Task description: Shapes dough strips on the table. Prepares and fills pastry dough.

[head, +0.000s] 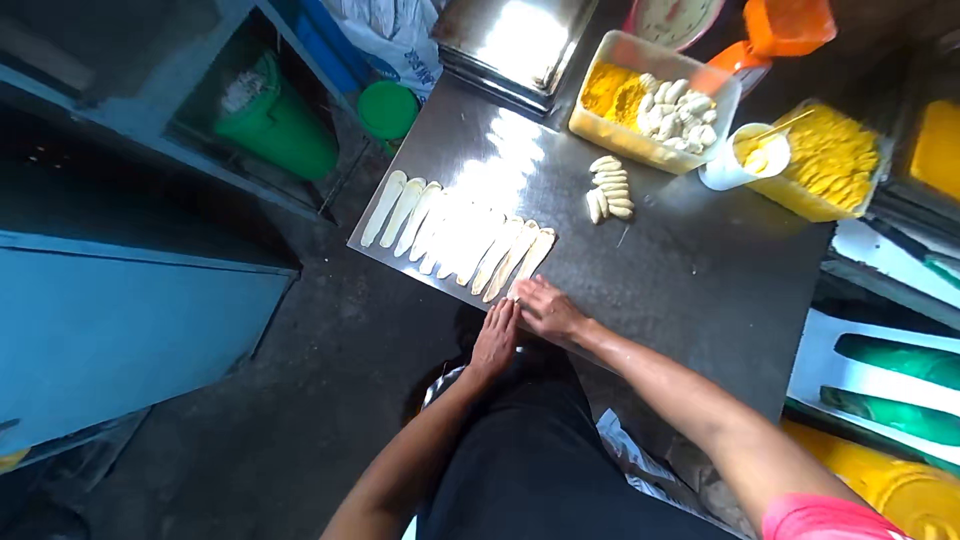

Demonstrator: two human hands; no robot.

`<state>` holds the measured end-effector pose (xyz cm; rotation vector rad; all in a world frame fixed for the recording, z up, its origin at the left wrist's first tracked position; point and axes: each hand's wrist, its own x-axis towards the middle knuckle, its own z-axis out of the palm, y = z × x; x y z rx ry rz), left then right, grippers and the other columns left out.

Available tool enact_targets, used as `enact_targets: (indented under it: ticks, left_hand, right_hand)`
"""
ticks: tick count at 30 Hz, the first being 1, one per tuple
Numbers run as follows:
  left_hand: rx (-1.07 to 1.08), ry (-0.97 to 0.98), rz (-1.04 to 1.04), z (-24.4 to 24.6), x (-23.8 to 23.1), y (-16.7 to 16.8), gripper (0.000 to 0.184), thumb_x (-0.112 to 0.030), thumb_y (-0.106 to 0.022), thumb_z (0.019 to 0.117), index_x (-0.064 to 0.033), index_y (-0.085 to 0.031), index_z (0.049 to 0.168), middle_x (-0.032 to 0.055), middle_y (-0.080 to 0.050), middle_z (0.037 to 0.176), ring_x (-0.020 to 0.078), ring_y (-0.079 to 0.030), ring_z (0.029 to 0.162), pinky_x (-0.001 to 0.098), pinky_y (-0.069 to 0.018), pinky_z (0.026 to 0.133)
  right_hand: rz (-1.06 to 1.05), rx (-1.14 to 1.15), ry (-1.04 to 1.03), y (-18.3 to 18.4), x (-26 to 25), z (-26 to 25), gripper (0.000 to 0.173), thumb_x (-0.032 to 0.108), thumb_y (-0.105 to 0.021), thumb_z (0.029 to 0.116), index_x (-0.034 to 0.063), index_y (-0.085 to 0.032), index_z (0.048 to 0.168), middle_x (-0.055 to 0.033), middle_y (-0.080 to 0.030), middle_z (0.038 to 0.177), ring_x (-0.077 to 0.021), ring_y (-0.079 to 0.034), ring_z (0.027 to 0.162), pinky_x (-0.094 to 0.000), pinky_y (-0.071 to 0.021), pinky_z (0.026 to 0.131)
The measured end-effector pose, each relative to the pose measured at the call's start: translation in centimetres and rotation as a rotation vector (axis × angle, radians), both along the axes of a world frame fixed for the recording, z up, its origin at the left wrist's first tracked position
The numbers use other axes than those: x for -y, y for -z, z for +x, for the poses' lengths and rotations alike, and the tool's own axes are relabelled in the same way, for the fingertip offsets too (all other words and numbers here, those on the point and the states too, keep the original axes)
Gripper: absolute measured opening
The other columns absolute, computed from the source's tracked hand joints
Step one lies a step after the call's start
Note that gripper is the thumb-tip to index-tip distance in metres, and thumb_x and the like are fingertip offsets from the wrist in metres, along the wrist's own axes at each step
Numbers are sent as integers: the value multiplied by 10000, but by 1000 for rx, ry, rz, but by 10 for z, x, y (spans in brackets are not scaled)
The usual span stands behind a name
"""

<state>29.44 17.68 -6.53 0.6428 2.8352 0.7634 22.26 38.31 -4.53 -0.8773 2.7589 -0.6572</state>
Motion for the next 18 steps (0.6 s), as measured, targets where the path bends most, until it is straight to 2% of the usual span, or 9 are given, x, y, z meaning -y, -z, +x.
enact_targets:
  ticks: [4,6,8,9,10,12,14,16,18]
  left_hand:
    - [-30,153,-150,17,9,22,707,-454,-420,1063,-24,-301,1611,159,-230,1701,277,-215,1581,519,-221,1277]
    - [-46,183,-200,20,14,19,712,-511,-413,1055,-93,-313,1623,120,-223,1710,272,-203,1585,592,-196,1265]
    - [-48,195,-203,15,14,12,668,-530,-422,1052,-199,-332,1626,75,-255,1707,269,-219,1580,672,-170,1238]
    - [-36,192,-186,7,12,2,645,-533,-427,1054,-244,-339,1624,47,-282,1699,264,-241,1573,679,-168,1234]
    - [-26,179,-141,-5,6,-10,623,-528,-454,1051,-264,-373,1610,40,-337,1676,266,-294,1551,656,-195,1236]
    - [-20,85,-34,-46,-23,-38,548,-481,-540,1031,-224,-523,1515,87,-521,1541,292,-490,1418,586,-360,1174]
    - [100,-67,56,-103,-70,-60,417,-425,-549,1042,-153,-678,1331,102,-672,1317,273,-624,1240,514,-486,1077]
    - [182,-213,125,-164,-125,-64,362,-364,-531,1060,-95,-743,1177,103,-734,1117,248,-692,1087,474,-551,991]
    - [256,-310,147,-211,-177,-52,386,-383,-492,1077,-93,-706,1216,92,-725,1102,236,-684,1074,463,-554,980]
  right_hand:
    - [187,-19,142,10,-34,-68,741,573,-351,1056,50,-391,1580,-117,-291,1689,-266,-236,1576,-556,-194,1271]
    - [142,48,206,-4,-34,-78,746,615,-437,1015,66,-501,1515,-109,-389,1643,-273,-304,1550,-606,-177,1259]
    - [34,-9,260,-27,-47,-84,599,551,-490,1022,106,-642,1393,-53,-559,1523,-213,-451,1470,-554,-260,1255]
    - [-9,-110,278,-42,-66,-89,519,487,-489,1042,126,-659,1374,-27,-581,1500,-187,-467,1456,-514,-298,1253]
    - [-30,-215,310,-56,-95,-95,465,420,-484,1057,137,-654,1384,-20,-581,1498,-181,-468,1452,-487,-312,1253]
    - [-42,-329,473,-84,-174,-111,393,296,-523,1059,79,-664,1355,-89,-593,1480,-248,-518,1414,-493,-373,1212]
    - [28,-271,716,-105,-263,-135,465,283,-490,1079,34,-551,1467,-157,-531,1529,-290,-492,1438,-476,-390,1210]
    - [78,-132,880,-116,-342,-170,563,272,-512,1075,-4,-400,1553,-245,-436,1573,-383,-433,1463,-526,-357,1212]
    - [125,6,878,-114,-396,-200,605,243,-564,1060,-16,-362,1568,-269,-439,1561,-426,-439,1446,-568,-351,1202]
